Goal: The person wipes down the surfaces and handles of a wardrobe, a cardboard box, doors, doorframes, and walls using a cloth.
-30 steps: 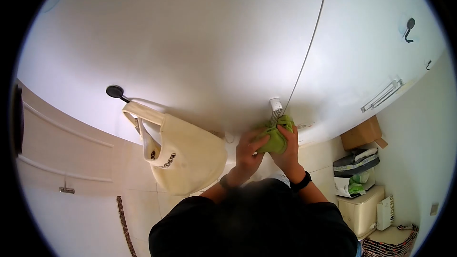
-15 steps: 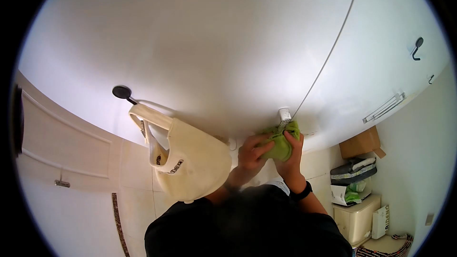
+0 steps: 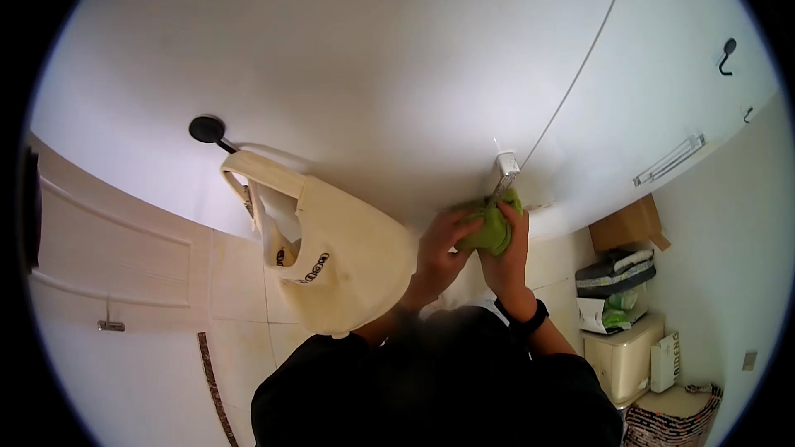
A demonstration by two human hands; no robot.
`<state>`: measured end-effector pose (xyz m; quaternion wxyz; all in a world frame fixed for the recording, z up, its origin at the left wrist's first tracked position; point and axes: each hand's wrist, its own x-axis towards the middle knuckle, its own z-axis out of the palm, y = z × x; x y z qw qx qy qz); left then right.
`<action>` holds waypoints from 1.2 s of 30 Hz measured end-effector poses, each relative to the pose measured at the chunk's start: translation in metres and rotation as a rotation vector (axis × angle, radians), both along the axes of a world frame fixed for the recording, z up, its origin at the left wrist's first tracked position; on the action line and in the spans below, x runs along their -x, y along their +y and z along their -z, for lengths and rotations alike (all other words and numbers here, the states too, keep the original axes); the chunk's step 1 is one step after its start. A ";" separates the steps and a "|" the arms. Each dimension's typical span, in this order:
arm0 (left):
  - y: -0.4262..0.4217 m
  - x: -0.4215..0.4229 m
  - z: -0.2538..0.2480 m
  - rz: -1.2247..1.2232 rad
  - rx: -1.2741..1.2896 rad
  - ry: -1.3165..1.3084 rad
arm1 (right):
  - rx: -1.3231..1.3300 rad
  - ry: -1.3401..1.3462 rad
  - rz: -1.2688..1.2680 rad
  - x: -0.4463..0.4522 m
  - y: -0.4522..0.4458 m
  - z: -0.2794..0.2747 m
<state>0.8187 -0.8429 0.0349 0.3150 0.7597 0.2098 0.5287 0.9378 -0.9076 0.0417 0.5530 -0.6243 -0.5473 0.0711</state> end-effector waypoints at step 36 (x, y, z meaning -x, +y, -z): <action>-0.075 0.049 0.078 0.624 0.136 0.422 | 0.347 0.144 0.175 0.055 -0.163 0.088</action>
